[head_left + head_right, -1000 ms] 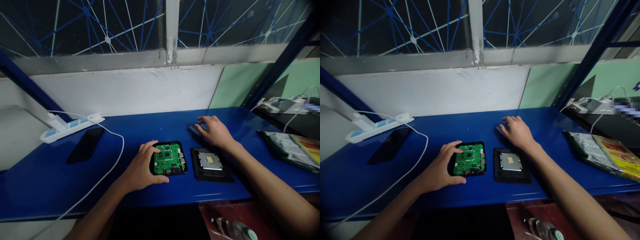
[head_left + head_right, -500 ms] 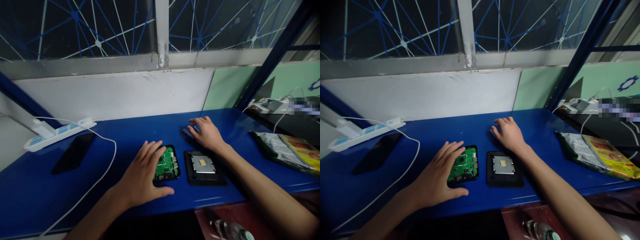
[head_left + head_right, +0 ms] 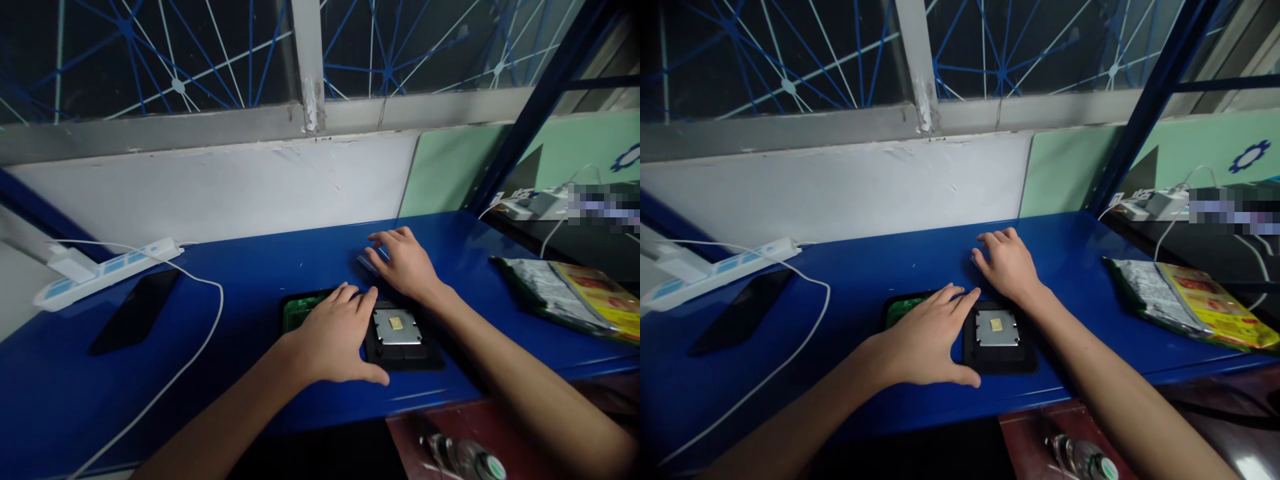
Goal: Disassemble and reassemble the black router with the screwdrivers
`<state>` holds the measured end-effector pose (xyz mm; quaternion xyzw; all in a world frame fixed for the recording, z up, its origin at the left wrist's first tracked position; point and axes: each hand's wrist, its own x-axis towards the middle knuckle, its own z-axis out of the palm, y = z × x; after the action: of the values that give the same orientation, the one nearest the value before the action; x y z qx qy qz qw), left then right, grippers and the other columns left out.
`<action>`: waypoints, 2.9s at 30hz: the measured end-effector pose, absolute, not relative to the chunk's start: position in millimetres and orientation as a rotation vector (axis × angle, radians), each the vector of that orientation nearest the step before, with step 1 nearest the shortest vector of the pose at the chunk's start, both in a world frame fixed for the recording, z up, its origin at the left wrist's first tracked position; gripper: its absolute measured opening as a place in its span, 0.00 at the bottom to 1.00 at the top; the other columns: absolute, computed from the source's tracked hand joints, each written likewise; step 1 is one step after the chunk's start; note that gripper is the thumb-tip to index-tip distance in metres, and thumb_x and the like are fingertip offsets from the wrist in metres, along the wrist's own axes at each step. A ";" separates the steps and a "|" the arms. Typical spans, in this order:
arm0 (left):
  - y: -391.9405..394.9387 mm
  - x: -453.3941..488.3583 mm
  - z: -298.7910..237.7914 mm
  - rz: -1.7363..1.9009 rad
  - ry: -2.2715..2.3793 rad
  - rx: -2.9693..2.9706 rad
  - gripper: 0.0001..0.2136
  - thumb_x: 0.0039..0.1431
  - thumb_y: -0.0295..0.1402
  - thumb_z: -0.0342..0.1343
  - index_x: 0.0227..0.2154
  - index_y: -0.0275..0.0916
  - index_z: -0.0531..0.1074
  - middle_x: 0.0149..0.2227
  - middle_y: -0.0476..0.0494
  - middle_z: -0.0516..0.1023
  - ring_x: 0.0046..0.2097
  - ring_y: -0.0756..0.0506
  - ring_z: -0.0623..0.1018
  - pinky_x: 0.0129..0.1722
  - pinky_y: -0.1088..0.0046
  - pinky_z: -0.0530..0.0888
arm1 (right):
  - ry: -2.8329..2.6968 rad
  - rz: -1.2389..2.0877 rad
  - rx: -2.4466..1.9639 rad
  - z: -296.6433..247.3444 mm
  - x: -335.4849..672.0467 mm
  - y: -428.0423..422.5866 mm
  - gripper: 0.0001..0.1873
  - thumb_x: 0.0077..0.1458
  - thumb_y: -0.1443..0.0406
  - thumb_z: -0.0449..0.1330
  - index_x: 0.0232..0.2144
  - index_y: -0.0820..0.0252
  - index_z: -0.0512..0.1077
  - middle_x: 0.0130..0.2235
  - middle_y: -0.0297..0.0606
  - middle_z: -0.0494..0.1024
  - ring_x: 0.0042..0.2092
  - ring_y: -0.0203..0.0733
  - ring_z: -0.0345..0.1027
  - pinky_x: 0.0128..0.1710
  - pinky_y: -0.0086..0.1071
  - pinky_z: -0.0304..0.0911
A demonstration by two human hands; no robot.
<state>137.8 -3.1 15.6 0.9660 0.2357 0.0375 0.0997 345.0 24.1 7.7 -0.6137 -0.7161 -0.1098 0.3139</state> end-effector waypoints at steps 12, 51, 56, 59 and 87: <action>-20.8 102.7 35.7 0.603 0.599 2.845 0.56 0.36 0.41 0.72 0.66 0.35 0.45 0.63 0.27 0.64 0.65 0.22 0.61 0.63 0.41 0.63 | -1.485 0.221 -1.205 26.5 343.9 14.7 0.15 0.64 0.55 0.55 0.39 0.58 0.76 0.33 0.39 0.81 0.35 0.42 0.73 0.41 0.41 0.70; 14.2 25.6 16.6 0.967 0.783 2.661 0.46 0.47 0.31 0.68 0.64 0.49 0.45 0.67 0.34 0.56 0.64 0.29 0.62 0.61 0.41 0.65 | -2.347 0.062 -1.016 14.9 305.2 -12.3 0.59 0.50 0.55 0.67 0.72 0.61 0.36 0.67 0.58 0.56 0.67 0.63 0.54 0.64 0.54 0.61; 17.7 26.8 20.2 0.915 0.814 2.814 0.48 0.50 0.34 0.67 0.67 0.48 0.40 0.68 0.32 0.55 0.67 0.27 0.60 0.64 0.36 0.59 | -2.298 0.025 -0.993 15.3 304.7 -12.2 0.60 0.49 0.52 0.67 0.72 0.60 0.37 0.66 0.58 0.57 0.67 0.63 0.55 0.65 0.54 0.60; 20.2 37.2 25.9 0.912 0.814 2.940 0.49 0.50 0.37 0.67 0.67 0.45 0.40 0.68 0.30 0.56 0.66 0.24 0.61 0.66 0.32 0.50 | -2.260 -0.012 -0.979 15.5 302.9 -12.4 0.61 0.50 0.52 0.67 0.72 0.59 0.35 0.66 0.57 0.58 0.67 0.63 0.56 0.64 0.55 0.60; 5.8 58.7 35.7 0.939 0.394 2.280 0.55 0.46 0.32 0.73 0.65 0.52 0.36 0.68 0.31 0.52 0.68 0.27 0.58 0.64 0.42 0.63 | -2.276 0.307 -0.840 10.3 295.1 -13.0 0.76 0.43 0.45 0.71 0.70 0.55 0.18 0.72 0.58 0.48 0.70 0.67 0.47 0.66 0.62 0.52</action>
<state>58.7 5.8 35.7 0.8662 0.1496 0.3565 0.3167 295.1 -13.0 10.3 -0.3230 -0.8749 0.1180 0.3410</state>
